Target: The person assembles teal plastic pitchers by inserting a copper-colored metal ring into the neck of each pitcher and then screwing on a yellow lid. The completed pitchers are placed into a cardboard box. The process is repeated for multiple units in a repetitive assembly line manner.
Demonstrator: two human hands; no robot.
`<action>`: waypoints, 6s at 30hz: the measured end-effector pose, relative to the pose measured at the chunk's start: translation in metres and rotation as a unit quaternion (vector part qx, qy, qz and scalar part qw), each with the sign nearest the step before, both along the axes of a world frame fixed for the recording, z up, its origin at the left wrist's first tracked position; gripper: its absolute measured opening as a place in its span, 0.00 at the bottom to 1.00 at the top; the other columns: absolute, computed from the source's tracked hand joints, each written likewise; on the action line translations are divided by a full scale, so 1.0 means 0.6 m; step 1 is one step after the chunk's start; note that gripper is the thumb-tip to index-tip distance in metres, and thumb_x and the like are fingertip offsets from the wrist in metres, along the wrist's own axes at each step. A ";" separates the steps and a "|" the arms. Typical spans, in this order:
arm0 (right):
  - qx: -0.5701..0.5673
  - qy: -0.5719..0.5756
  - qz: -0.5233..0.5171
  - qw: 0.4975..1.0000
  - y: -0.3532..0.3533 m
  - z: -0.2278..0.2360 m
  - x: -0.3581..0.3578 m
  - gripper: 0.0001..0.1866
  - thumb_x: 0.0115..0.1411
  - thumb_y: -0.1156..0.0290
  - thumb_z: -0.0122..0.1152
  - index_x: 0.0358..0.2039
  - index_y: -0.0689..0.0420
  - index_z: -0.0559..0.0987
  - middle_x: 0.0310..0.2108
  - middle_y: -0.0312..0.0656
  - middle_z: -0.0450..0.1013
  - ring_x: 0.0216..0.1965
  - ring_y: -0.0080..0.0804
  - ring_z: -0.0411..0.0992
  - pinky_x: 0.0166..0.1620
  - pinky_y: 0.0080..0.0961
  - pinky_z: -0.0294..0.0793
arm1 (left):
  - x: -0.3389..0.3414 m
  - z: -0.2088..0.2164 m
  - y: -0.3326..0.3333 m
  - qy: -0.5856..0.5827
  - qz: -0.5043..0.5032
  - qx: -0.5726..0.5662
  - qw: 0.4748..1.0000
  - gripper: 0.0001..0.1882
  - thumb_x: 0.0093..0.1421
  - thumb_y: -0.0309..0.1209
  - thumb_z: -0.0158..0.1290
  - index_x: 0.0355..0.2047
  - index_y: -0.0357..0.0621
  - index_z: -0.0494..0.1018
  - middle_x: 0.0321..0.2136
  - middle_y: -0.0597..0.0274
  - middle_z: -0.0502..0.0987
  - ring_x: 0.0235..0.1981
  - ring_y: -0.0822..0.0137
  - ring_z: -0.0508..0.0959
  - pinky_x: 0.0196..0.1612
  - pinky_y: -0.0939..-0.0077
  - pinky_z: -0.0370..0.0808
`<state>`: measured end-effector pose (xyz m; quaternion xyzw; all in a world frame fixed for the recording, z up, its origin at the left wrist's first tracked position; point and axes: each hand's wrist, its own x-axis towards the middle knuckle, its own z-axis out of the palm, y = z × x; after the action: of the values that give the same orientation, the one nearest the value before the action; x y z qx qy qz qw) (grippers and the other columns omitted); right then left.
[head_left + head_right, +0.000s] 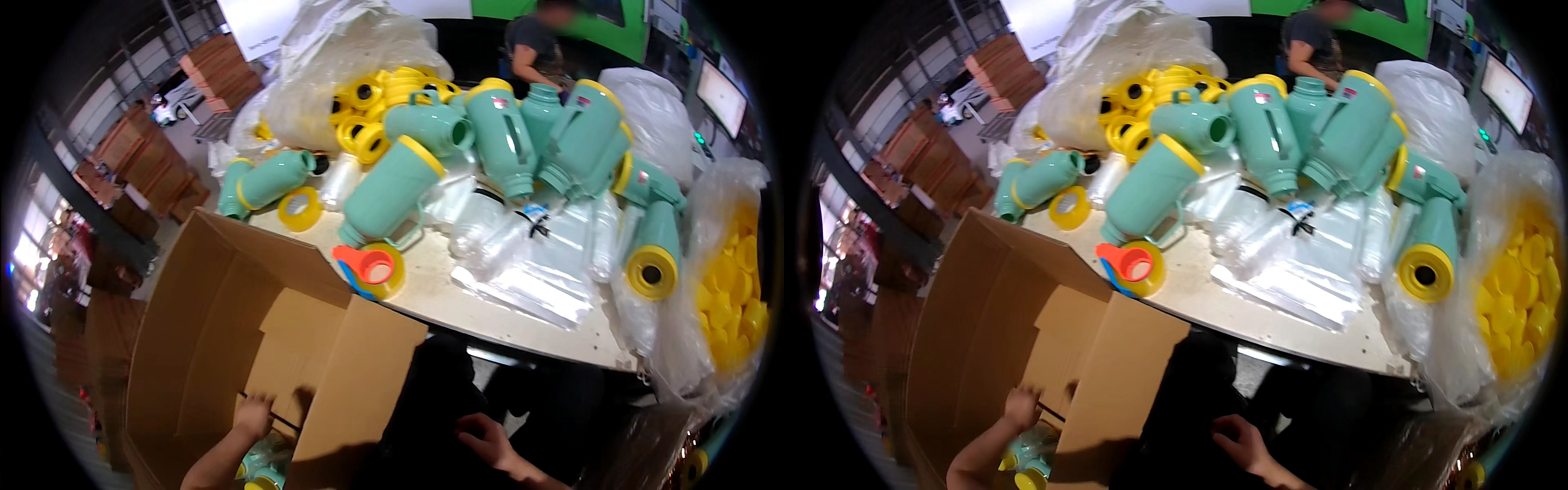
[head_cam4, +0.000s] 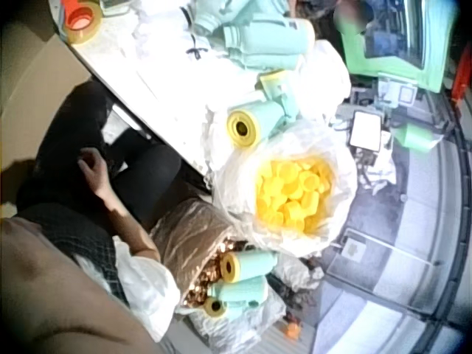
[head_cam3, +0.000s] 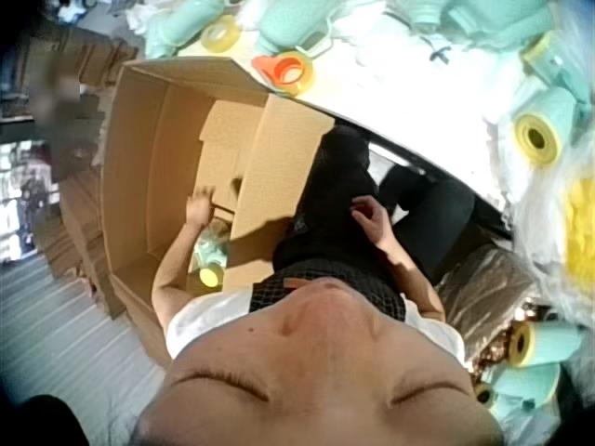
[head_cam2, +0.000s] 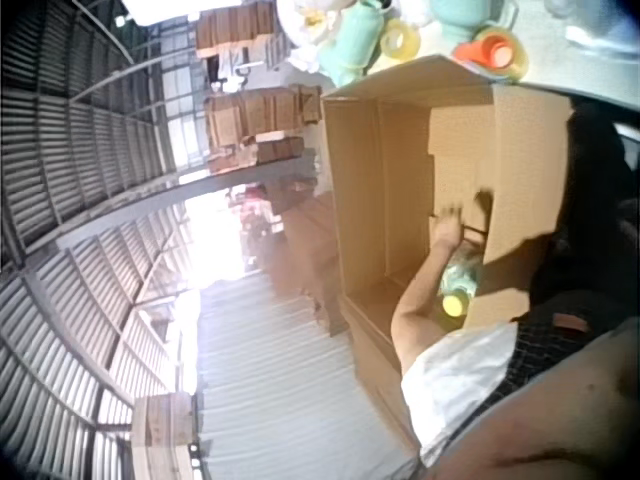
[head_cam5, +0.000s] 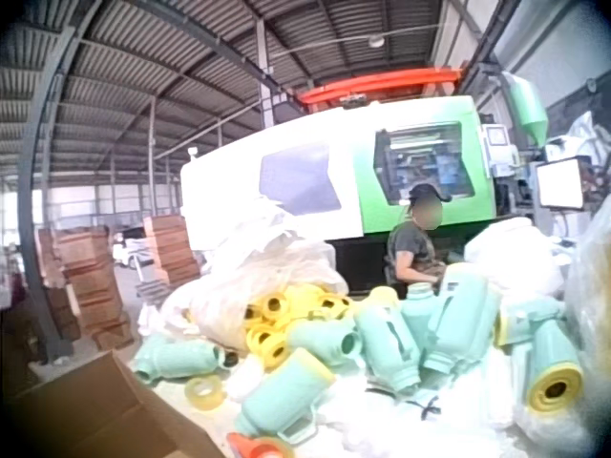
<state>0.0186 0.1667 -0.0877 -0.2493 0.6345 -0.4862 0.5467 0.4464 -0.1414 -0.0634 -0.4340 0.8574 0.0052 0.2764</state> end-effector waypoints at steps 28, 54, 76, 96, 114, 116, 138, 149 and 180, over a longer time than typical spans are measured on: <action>-0.240 -0.277 -0.369 0.854 0.023 0.061 -0.161 0.23 0.70 0.53 0.49 0.54 0.59 0.72 0.46 0.49 0.76 0.52 0.41 0.75 0.53 0.40 0.74 | -0.636 0.362 0.082 0.519 -0.507 -0.186 0.662 0.17 0.41 0.30 0.65 0.35 0.55 0.81 0.34 0.68 0.75 0.38 0.60 0.73 0.49 0.55 0.67; 0.350 0.670 -0.521 0.396 0.596 0.368 -0.085 0.08 0.55 0.69 0.68 0.26 0.57 0.78 0.26 0.43 0.73 0.30 0.45 0.74 0.33 0.38 0.72 | -0.673 0.121 0.228 0.553 0.068 0.673 0.487 0.38 0.63 0.56 0.51 0.62 0.39 0.62 0.45 0.46 0.75 0.46 0.55 0.77 0.49 0.60 0.78; -0.068 0.508 -0.425 0.746 0.221 0.282 -0.169 0.04 0.56 0.82 0.65 0.32 0.60 0.81 0.29 0.42 0.76 0.32 0.31 0.75 0.36 0.25 0.75 | -0.647 0.090 0.250 0.549 -0.009 0.681 0.484 0.39 0.68 0.47 0.49 0.70 0.39 0.49 0.62 0.47 0.66 0.60 0.58 0.70 0.62 0.62 0.67; -0.207 0.270 -0.384 0.858 0.036 0.143 -0.041 0.12 0.48 0.82 0.69 0.30 0.58 0.74 0.36 0.41 0.68 0.39 0.35 0.69 0.46 0.28 0.70 | -0.614 0.094 0.289 0.589 0.064 0.497 0.634 0.26 0.60 0.29 0.53 0.60 0.36 0.68 0.53 0.53 0.75 0.55 0.63 0.74 0.59 0.69 0.69; -0.234 0.055 -0.354 0.904 0.039 0.189 -0.036 0.22 0.48 0.84 0.55 0.45 0.57 0.66 0.45 0.42 0.63 0.46 0.28 0.63 0.54 0.28 0.64 | -0.589 0.144 0.310 0.598 0.045 0.511 0.616 0.34 0.55 0.19 0.53 0.64 0.37 0.60 0.58 0.53 0.69 0.61 0.61 0.68 0.65 0.65 0.62; -0.213 -0.025 -0.347 0.913 0.044 0.188 -0.038 0.23 0.49 0.84 0.51 0.47 0.57 0.63 0.46 0.42 0.62 0.47 0.26 0.62 0.55 0.27 0.64 | -0.589 0.138 0.313 0.591 0.053 0.507 0.625 0.34 0.54 0.19 0.54 0.63 0.37 0.61 0.58 0.54 0.67 0.62 0.61 0.66 0.66 0.65 0.61; -0.158 -0.291 -0.234 0.914 0.040 0.132 -0.086 0.11 0.68 0.73 0.54 0.50 0.58 0.72 0.43 0.37 0.72 0.43 0.21 0.72 0.48 0.18 0.72 | -0.649 0.137 0.264 0.365 0.235 0.740 0.514 0.14 0.67 0.30 0.47 0.50 0.40 0.74 0.45 0.61 0.77 0.46 0.73 0.77 0.50 0.78 0.75; -0.305 0.309 -0.276 0.857 0.116 0.298 -0.131 0.44 0.39 0.66 0.84 0.56 0.58 0.69 0.49 0.43 0.73 0.51 0.33 0.72 0.54 0.32 0.71 | -0.523 0.092 0.313 0.516 0.325 0.403 0.682 0.22 0.69 0.41 0.46 0.58 0.41 0.66 0.50 0.59 0.71 0.48 0.71 0.70 0.50 0.78 0.63; -0.198 0.050 -0.308 0.929 0.134 0.230 -0.096 0.31 0.57 0.58 0.56 0.58 0.61 0.66 0.52 0.44 0.69 0.56 0.30 0.65 0.61 0.29 0.59 | -0.641 0.184 0.382 0.516 0.130 0.646 0.548 0.27 0.66 0.26 0.44 0.65 0.35 0.59 0.58 0.53 0.69 0.59 0.65 0.69 0.62 0.71 0.66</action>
<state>-0.0388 0.2472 0.0502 -0.1686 0.5972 -0.7335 0.2774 0.0618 0.0876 0.0469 -0.1681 0.5523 0.8165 -0.0110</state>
